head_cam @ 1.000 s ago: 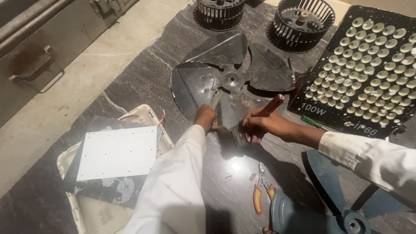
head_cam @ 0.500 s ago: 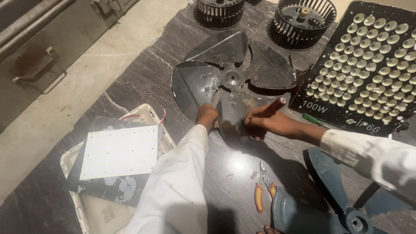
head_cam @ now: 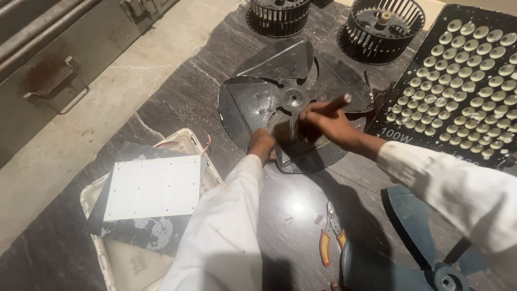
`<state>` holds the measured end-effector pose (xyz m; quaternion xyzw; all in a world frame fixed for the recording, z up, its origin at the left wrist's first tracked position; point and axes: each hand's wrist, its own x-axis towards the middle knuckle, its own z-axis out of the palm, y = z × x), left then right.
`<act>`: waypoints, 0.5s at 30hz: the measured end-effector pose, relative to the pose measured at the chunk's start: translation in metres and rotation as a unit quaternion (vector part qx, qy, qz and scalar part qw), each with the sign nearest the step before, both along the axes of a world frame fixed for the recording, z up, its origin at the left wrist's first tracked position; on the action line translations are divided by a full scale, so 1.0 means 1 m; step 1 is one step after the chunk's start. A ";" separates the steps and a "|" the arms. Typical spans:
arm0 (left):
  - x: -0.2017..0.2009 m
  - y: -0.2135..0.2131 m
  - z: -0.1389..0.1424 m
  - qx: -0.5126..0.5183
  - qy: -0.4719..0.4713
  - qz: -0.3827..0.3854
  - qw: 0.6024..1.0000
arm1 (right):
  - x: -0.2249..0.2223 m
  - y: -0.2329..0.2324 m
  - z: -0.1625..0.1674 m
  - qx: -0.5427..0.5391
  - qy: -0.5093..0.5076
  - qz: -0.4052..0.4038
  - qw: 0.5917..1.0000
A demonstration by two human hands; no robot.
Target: The person scrubs a disassembled metal fan blade with a brush, focusing on the central hub and blade surfaces. The person holds the blade steady with one hand while scrubbing with the other.
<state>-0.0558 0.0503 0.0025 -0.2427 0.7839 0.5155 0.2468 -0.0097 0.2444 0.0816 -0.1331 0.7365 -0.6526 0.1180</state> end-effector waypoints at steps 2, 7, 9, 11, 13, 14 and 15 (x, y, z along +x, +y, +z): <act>-0.001 -0.001 -0.003 0.003 0.004 -0.025 1.000 | 0.020 0.000 -0.001 0.086 -0.021 0.032 0.996; -0.007 0.001 -0.022 -0.074 0.029 -0.071 0.994 | 0.064 0.004 0.021 0.204 -0.113 0.084 0.969; -0.013 0.003 -0.032 -0.029 0.019 -0.034 0.999 | 0.063 0.006 0.037 0.254 -0.031 0.115 0.960; -0.019 0.002 -0.042 -0.124 0.055 -0.103 0.985 | 0.053 0.002 0.048 0.240 0.010 0.107 0.965; -0.024 0.002 -0.049 -0.169 0.069 -0.132 0.974 | 0.039 -0.003 0.054 0.275 0.056 0.115 0.953; -0.025 0.003 -0.051 -0.166 0.064 -0.128 0.976 | 0.032 -0.005 0.054 0.316 0.080 0.126 0.937; -0.025 0.002 -0.052 -0.164 0.059 -0.124 0.977 | 0.027 -0.006 0.053 0.355 0.105 0.138 0.919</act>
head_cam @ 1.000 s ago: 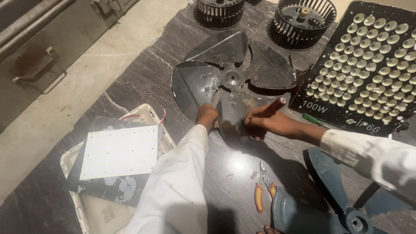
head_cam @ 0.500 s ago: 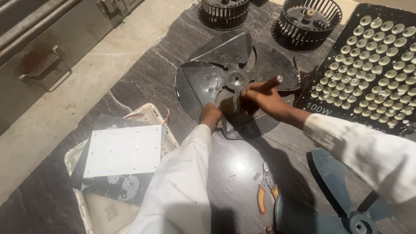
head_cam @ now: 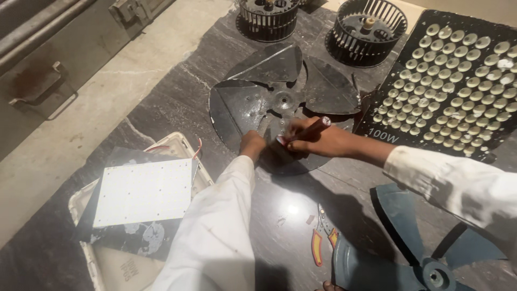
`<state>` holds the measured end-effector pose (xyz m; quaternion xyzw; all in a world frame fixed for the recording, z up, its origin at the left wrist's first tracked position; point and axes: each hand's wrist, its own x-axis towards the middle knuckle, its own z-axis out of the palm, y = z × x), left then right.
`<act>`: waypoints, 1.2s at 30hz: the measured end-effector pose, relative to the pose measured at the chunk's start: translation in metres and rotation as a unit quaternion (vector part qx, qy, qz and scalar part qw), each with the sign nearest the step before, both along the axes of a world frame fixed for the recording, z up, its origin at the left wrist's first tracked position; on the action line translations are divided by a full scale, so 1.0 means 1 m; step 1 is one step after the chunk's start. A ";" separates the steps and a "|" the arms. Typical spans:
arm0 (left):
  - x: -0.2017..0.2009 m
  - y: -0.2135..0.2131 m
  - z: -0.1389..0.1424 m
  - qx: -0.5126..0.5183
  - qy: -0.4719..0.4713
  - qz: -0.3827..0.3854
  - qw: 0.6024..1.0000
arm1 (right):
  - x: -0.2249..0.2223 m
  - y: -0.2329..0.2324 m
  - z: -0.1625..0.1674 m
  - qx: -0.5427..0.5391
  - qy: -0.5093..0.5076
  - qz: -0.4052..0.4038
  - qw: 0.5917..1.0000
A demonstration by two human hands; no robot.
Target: The person scrubs a disassembled metal fan blade with a brush, focusing on the central hub and blade surfaces. The person holds the blade steady with one hand while scrubbing with the other.
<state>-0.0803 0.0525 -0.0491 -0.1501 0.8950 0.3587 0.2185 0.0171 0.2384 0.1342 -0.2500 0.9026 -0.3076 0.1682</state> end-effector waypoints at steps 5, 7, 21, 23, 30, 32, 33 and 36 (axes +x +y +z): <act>0.011 0.003 0.022 -0.030 -0.001 -0.008 1.000 | -0.016 0.029 -0.012 -0.088 -0.128 -0.006 0.988; 0.018 0.005 0.039 -0.014 -0.016 -0.008 1.000 | -0.023 0.048 -0.014 -0.065 -0.143 -0.004 0.988; 0.012 -0.002 0.017 -0.021 0.052 -0.060 0.997 | -0.034 0.034 -0.006 0.100 -0.158 -0.089 0.978; 0.008 -0.004 0.012 -0.019 0.048 -0.068 0.996 | -0.032 0.018 -0.012 -0.094 -0.193 -0.079 0.973; 0.016 -0.007 0.037 0.025 -0.015 -0.040 0.999 | -0.036 0.044 -0.032 -0.249 -0.203 -0.100 0.942; 0.020 -0.009 0.044 0.083 -0.028 0.017 0.996 | -0.037 0.064 -0.031 -0.159 -0.176 -0.183 0.954; 0.020 -0.009 0.046 0.113 -0.034 0.045 0.992 | -0.039 0.072 -0.028 -0.112 -0.161 -0.224 0.955; 0.020 -0.008 0.043 0.108 -0.051 0.055 0.991 | -0.044 0.089 -0.012 0.156 -0.076 -0.272 0.946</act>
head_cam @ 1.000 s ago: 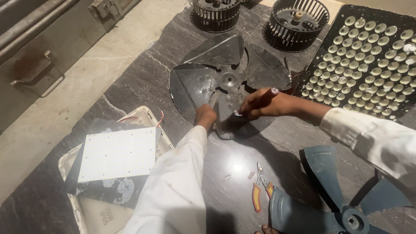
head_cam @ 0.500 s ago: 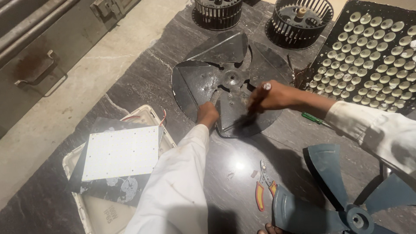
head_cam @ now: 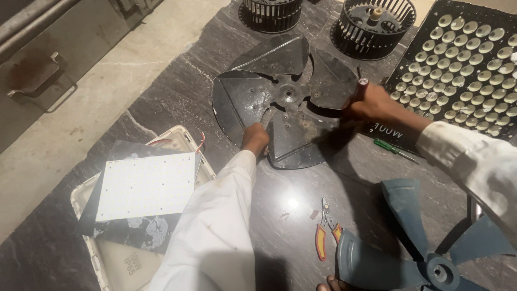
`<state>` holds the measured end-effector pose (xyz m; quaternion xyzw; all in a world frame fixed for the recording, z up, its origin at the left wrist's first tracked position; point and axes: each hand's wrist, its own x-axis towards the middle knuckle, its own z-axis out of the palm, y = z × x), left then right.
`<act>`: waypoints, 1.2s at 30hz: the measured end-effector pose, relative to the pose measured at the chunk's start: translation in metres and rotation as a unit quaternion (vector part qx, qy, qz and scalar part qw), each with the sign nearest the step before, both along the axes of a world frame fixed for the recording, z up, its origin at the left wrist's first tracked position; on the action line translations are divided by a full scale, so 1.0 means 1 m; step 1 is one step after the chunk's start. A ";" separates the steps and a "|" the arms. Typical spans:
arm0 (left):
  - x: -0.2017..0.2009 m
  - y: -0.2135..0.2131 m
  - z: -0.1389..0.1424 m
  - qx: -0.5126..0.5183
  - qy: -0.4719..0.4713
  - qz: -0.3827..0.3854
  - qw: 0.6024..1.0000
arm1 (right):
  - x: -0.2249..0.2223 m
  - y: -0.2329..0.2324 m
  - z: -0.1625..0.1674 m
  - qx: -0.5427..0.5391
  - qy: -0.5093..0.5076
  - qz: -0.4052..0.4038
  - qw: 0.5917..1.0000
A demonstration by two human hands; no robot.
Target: The person scrubs a disassembled metal fan blade with a brush, focusing on the central hub and blade surfaces. The person holds the blade steady with one hand while scrubbing with the other.
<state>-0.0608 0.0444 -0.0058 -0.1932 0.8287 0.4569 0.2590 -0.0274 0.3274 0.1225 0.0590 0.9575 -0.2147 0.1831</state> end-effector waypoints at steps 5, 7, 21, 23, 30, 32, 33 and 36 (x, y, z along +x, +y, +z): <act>-0.005 0.007 -0.022 -0.152 0.137 -0.149 0.967 | 0.001 -0.016 0.014 0.024 -0.021 -0.017 0.999; -0.009 0.010 -0.030 -0.153 0.130 -0.145 0.969 | 0.003 -0.035 0.011 -0.048 0.003 0.047 0.998; -0.023 0.009 -0.067 -0.164 0.167 -0.160 0.959 | 0.011 -0.016 -0.027 -0.358 0.006 -0.040 0.933; -0.021 0.009 -0.065 -0.175 0.178 -0.173 0.953 | 0.007 0.006 -0.016 -0.146 0.016 -0.083 0.986; -0.008 0.007 -0.052 -0.201 0.222 -0.197 0.934 | 0.009 0.030 0.005 -0.068 0.050 -0.108 0.991; -0.008 0.007 -0.049 -0.191 0.212 -0.190 0.939 | 0.007 0.014 0.001 -0.038 0.043 -0.046 0.997; -0.009 0.007 -0.048 -0.188 0.206 -0.186 0.942 | 0.006 0.004 0.001 -0.138 0.055 -0.022 0.989; -0.013 0.008 -0.047 -0.195 0.181 -0.180 0.947 | 0.004 -0.035 -0.002 -0.304 0.004 -0.028 0.952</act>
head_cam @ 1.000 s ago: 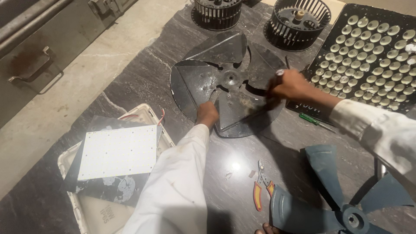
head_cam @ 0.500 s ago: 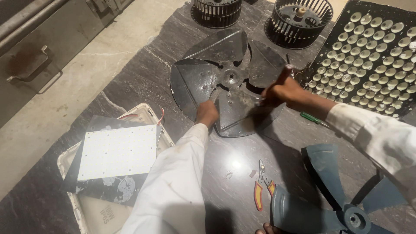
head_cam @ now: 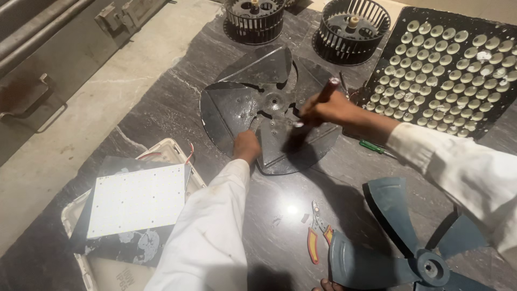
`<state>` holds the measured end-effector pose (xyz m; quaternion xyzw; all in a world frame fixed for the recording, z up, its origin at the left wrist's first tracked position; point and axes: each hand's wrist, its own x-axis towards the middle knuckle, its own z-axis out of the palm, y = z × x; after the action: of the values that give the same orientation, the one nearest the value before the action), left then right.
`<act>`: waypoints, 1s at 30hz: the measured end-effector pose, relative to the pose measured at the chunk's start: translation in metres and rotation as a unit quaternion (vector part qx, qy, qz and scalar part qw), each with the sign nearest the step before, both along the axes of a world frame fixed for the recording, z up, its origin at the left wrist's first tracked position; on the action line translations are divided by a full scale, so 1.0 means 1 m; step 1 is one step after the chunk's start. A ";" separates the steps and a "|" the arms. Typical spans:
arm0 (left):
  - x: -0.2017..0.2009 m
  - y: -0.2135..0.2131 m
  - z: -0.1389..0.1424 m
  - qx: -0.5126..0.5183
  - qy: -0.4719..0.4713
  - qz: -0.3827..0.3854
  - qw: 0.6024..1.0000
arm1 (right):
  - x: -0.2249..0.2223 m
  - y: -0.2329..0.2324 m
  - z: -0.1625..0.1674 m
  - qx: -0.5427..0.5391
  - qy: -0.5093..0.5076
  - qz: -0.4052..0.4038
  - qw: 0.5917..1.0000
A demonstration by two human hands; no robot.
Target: The person scrubs a disassembled metal fan blade with a brush, focusing on the central hub and blade surfaces. The person holds the blade steady with one hand while scrubbing with the other.
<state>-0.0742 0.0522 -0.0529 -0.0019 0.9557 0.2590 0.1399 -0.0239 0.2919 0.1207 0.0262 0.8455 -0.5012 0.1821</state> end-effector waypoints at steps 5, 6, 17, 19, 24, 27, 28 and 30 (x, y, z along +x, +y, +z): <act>-0.006 0.000 -0.004 -0.006 -0.002 0.005 1.000 | 0.006 -0.047 -0.003 -0.161 -0.063 -0.031 0.984; -0.007 0.000 -0.004 -0.009 -0.004 0.006 1.000 | 0.007 -0.049 -0.006 -0.155 -0.065 -0.039 0.985; -0.006 -0.002 -0.005 -0.014 -0.005 -0.003 1.000 | 0.028 0.059 -0.012 0.025 0.042 -0.140 0.989; -0.006 -0.002 -0.005 -0.012 0.004 -0.001 1.000 | 0.029 0.068 0.004 0.140 0.117 -0.092 0.979; -0.008 0.000 -0.009 -0.009 -0.002 0.011 1.000 | 0.029 0.032 0.013 0.140 0.132 -0.057 0.980; -0.011 0.000 -0.010 -0.014 -0.004 -0.005 1.000 | 0.023 -0.005 0.005 0.018 0.139 0.022 0.990; -0.012 -0.001 -0.010 -0.014 -0.011 0.000 1.000 | 0.021 -0.019 0.000 -0.045 0.100 0.011 0.994; -0.014 -0.001 -0.009 -0.012 -0.024 0.008 1.000 | 0.019 -0.040 -0.013 -0.167 0.022 -0.012 0.986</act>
<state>-0.0884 0.0514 -0.0624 -0.0174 0.9551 0.2483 0.1604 -0.0053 0.2518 0.1075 -0.0050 0.7536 -0.6377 0.1593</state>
